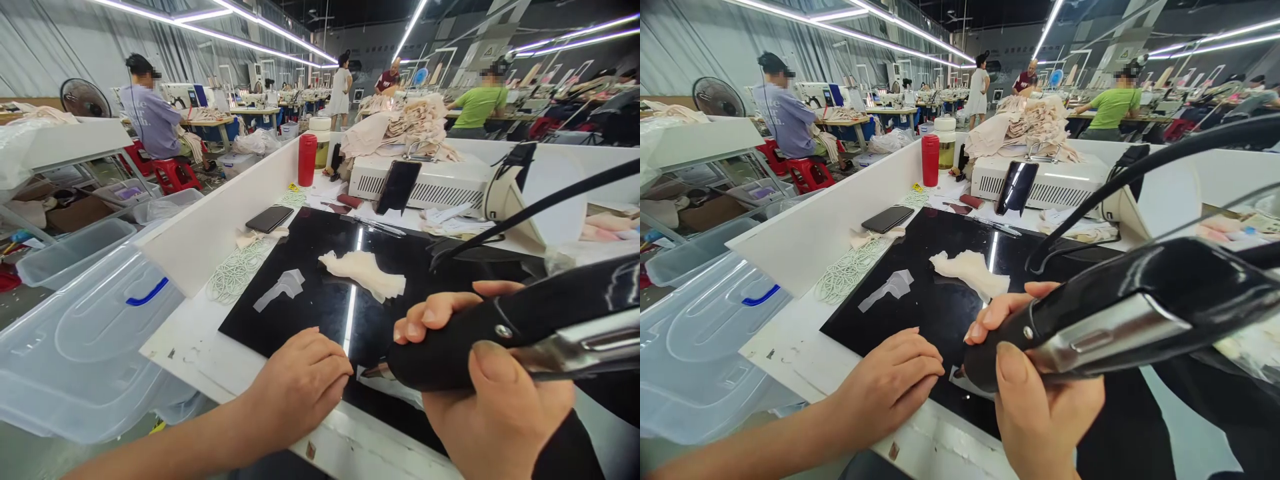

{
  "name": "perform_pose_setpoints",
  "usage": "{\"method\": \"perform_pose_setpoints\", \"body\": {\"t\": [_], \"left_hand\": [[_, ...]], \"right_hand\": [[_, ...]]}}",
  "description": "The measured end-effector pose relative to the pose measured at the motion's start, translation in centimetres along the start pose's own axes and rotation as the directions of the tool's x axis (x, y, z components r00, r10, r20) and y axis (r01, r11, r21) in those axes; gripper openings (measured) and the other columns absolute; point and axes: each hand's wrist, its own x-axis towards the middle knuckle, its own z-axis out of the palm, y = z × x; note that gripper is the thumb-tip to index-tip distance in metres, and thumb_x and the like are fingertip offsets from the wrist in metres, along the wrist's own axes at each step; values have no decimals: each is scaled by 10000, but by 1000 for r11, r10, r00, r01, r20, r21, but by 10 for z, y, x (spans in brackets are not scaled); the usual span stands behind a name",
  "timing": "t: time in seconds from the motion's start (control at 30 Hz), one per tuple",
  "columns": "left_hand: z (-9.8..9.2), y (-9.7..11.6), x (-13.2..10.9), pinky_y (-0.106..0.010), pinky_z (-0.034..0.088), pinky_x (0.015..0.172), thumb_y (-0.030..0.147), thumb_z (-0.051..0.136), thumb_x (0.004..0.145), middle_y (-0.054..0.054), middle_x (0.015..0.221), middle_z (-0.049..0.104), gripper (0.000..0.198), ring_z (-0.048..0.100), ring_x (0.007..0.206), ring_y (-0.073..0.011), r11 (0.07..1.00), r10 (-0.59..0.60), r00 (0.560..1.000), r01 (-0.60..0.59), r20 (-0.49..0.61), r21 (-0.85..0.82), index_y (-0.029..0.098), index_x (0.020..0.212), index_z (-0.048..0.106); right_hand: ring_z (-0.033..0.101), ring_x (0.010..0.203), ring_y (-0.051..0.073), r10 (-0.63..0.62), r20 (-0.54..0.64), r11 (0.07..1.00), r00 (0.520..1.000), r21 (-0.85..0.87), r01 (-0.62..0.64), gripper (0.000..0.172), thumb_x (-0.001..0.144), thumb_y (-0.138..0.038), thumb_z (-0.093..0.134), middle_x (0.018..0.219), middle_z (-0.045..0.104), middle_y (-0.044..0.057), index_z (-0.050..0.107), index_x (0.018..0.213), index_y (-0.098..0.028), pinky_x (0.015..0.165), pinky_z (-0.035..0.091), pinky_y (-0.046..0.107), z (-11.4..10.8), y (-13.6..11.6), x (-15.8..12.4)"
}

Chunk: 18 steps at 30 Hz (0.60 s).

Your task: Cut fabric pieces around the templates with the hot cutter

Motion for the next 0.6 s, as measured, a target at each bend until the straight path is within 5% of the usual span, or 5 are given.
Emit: {"method": "perform_pose_setpoints", "body": {"t": [0.43, 0.6], "left_hand": [[3, -5, 0, -387, 514, 1031, 186, 517, 1017, -43, 1028, 671, 210, 607, 965, -180, 990, 69, 997, -71, 16, 121, 188, 1161, 670], [2, -12, -3, -445, 476, 1089, 132, 554, 977, -52, 1059, 664, 202, 626, 954, -177, 964, 171, 981, -186, 91, 192, 185, 1122, 684]], "right_hand": [[603, 652, 174, -7, 60, 999, 998, -45, 10, 324, 841, -362, 768, 782, 628, -26, 599, 1101, -271, 595, 567, 335, -6, 6, -3], [622, 682, 204, -40, -64, 987, 997, -156, 30, 374, 758, -346, 817, 768, 647, -19, 619, 1064, -262, 618, 590, 372, -15, -8, 6]]}}
